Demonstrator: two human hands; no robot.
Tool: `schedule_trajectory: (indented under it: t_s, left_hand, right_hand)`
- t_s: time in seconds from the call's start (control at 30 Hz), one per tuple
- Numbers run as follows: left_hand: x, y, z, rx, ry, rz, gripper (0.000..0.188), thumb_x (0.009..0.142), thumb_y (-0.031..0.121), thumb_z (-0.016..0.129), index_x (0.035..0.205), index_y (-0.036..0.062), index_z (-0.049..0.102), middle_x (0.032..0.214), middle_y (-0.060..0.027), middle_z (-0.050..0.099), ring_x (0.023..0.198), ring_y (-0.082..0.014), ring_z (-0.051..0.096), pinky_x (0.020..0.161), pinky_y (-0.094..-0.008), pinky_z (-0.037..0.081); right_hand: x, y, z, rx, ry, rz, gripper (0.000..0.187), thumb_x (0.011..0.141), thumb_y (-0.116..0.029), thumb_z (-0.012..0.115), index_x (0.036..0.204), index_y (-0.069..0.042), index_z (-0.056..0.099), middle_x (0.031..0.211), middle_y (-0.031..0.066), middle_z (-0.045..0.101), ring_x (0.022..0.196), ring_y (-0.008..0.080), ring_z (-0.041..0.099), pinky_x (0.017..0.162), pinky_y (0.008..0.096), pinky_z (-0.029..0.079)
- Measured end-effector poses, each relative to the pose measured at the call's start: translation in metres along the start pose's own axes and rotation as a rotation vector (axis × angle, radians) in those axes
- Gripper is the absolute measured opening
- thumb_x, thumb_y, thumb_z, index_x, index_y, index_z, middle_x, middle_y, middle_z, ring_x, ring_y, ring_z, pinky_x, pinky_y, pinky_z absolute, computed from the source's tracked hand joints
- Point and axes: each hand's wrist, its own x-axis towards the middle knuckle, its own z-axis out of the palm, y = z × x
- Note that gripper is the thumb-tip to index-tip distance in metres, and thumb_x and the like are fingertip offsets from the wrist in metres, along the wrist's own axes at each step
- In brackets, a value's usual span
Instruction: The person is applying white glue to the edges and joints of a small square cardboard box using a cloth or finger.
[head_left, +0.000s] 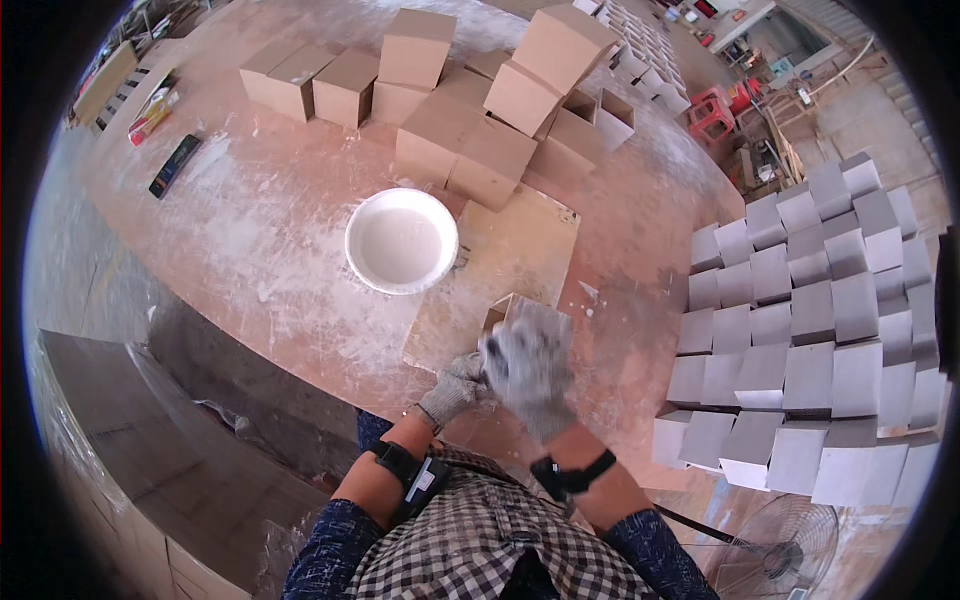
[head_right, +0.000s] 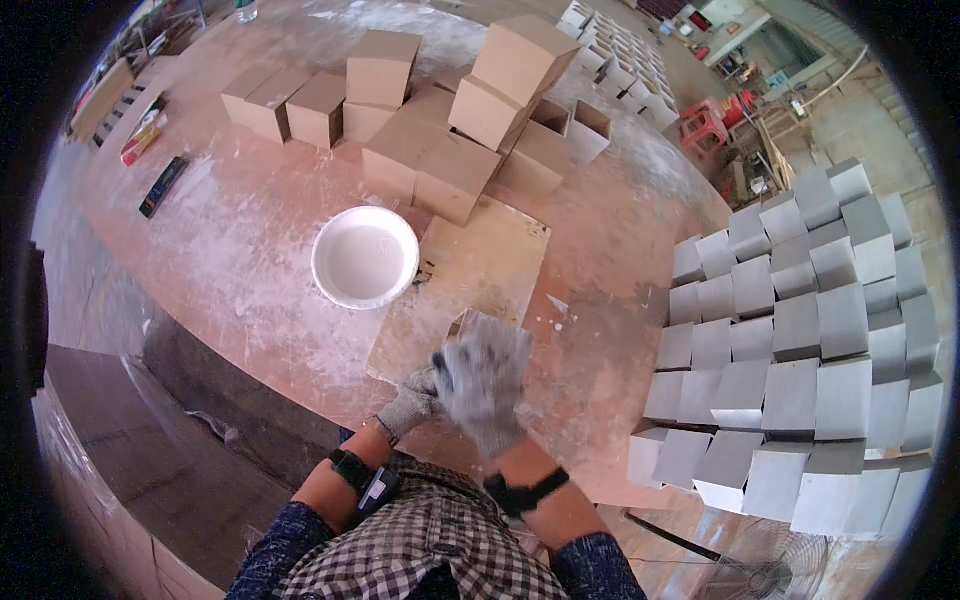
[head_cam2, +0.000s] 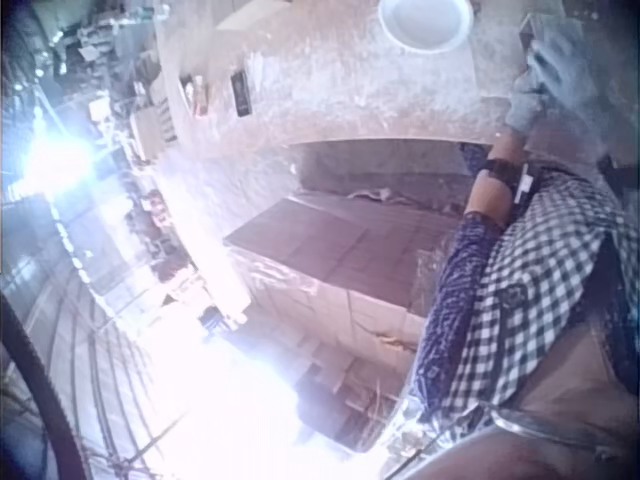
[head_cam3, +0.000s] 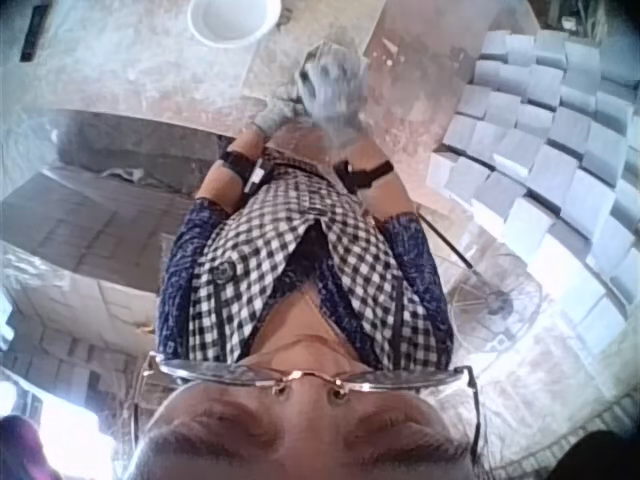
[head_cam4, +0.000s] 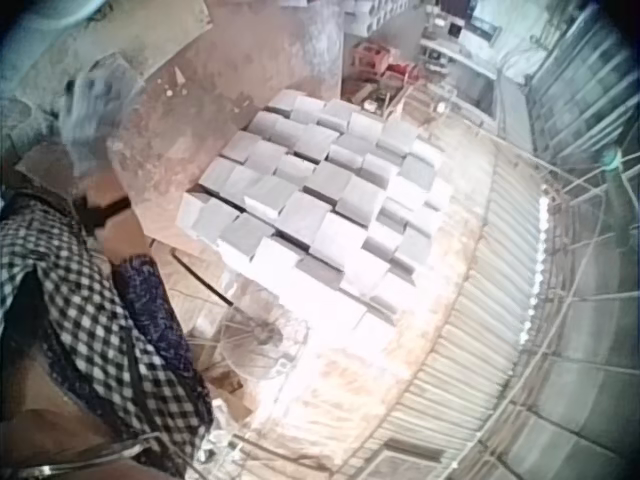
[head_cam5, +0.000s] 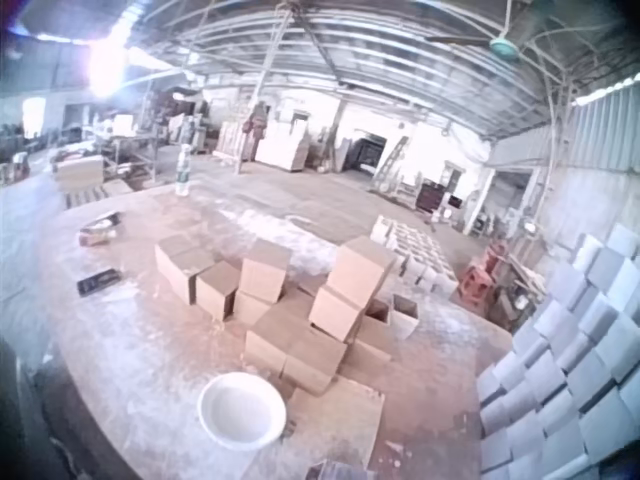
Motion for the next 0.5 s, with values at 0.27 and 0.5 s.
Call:
schedule_trajectory:
  t_s: [0.27,0.5]
  left_hand:
    - [-0.004,0.009,-0.006,0.103,-0.032,0.074,0.05,0.069,0.025,0.08,0.114,0.0083,0.064,0.111,-0.0127,0.066,0.104,-0.0311,0.062,0.091,-0.0386,0.049]
    - [0.0,0.025,0.0,0.064,0.096,0.112,0.043,0.074,0.017,0.077,0.114,0.0065,0.064,0.107,-0.0105,0.067,0.1,-0.0289,0.063,0.087,-0.0362,0.051]
  right_hand:
    - [0.009,0.006,0.001,0.02,0.11,-0.13,0.016,0.085,-0.028,0.07,0.084,-0.016,0.06,0.08,0.0055,0.056,0.073,0.0277,0.058,0.07,0.0399,0.048]
    - [0.009,0.022,0.008,0.06,0.032,0.071,0.013,0.084,-0.02,0.072,0.09,-0.012,0.064,0.081,0.0085,0.059,0.078,0.0288,0.06,0.071,0.0421,0.048]
